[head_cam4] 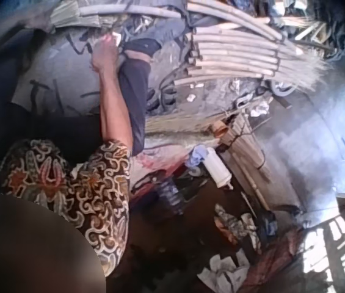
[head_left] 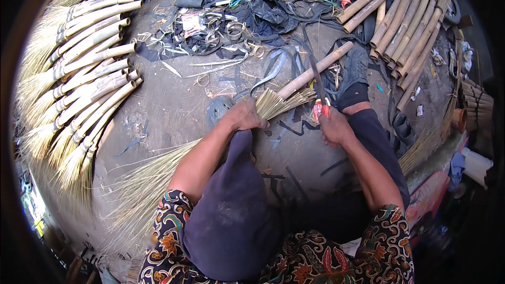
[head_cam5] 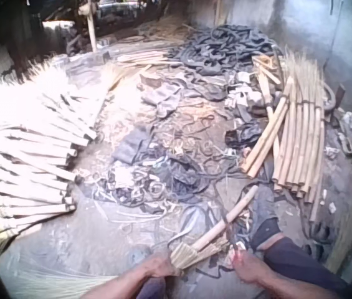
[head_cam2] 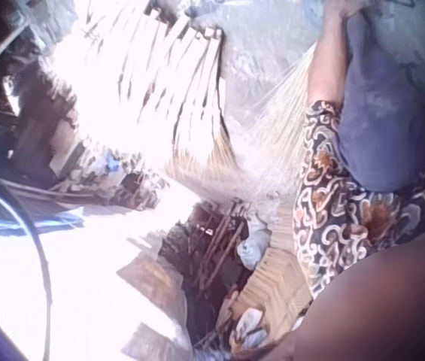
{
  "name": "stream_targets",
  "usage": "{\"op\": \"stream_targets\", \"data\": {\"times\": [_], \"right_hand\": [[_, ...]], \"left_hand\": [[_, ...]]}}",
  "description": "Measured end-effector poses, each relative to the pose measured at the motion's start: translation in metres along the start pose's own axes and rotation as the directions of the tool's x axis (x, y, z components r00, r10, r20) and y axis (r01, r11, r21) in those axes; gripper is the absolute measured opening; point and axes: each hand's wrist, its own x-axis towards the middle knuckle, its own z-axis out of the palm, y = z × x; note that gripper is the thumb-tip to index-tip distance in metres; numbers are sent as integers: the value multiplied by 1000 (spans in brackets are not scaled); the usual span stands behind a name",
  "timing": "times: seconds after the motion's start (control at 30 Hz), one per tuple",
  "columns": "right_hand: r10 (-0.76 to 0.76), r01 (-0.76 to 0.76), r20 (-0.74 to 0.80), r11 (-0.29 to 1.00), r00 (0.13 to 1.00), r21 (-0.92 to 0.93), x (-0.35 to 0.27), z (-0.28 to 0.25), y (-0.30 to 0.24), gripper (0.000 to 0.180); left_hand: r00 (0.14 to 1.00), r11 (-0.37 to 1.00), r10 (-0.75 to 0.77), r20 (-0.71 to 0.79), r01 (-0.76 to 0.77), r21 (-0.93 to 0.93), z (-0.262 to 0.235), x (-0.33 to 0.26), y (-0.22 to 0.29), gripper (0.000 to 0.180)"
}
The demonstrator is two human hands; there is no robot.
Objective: The person gathers a bundle of straw-like bristles, aligns them, and attaches them to a bamboo handle. They wrap a black strap around the junction to secure the bristles, then use pliers to tighten and trim the strap. The finished broom is placed with others nearby.
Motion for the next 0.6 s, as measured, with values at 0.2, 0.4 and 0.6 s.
{"op": "stream_targets", "data": {"times": [0.2,0.4,0.6], "right_hand": [[-302,301,48,900,952,-314,-4,-13,-27,36],[-29,52,-202,993,979,110,32,-31,14,30],[-330,281,-288,939,899,-199,20,-36,22,25]], "left_hand": [[973,951,-45,-225,111,289,10,-26,19,77],[998,994,64,-19,-62,89,-7,-9,7,70],[998,1000,3,-68,-3,0,0,-5,4,67]]}}
